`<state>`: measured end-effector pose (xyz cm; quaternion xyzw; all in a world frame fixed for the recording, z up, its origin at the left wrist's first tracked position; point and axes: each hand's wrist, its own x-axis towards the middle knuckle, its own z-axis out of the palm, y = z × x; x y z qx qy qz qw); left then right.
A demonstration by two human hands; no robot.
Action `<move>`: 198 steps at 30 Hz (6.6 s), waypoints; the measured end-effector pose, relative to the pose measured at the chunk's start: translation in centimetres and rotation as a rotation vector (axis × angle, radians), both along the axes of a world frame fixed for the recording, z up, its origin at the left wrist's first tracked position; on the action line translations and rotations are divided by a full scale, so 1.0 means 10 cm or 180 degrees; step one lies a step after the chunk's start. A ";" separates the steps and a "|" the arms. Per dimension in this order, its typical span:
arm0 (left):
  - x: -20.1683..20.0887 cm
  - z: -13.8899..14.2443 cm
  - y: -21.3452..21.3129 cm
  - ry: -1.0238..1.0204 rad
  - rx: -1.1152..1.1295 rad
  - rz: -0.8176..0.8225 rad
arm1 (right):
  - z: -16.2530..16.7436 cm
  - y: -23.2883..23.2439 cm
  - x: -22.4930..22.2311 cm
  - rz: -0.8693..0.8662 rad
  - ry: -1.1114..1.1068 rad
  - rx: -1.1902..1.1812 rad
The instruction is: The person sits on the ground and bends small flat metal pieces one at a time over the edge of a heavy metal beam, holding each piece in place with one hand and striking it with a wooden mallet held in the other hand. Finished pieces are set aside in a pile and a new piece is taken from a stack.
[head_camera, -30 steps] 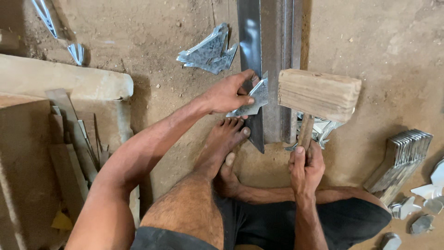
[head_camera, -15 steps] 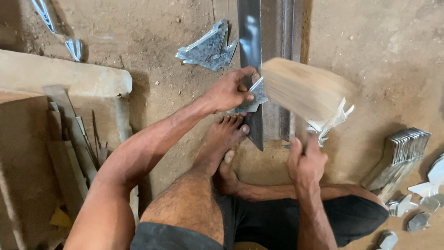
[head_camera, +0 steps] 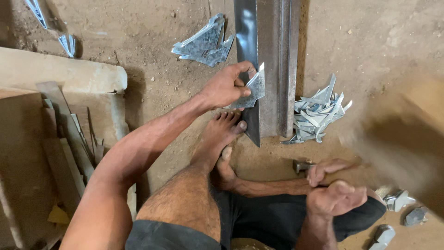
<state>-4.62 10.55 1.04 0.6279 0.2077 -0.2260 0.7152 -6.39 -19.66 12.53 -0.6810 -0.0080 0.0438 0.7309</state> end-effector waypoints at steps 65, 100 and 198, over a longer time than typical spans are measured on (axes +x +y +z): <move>1.60 -0.05 -0.34 -0.0115 0.2502 -0.1577 | -0.32 -0.25 0.20 -0.0252 0.0590 -0.1408; -0.32 1.13 -0.57 -0.2260 0.2428 -0.1788 | -0.25 0.24 0.15 0.1262 -0.1559 -0.2703; 0.23 -0.34 0.19 -0.1519 0.0598 0.0878 | -0.84 0.02 0.21 0.1421 0.0071 -0.2014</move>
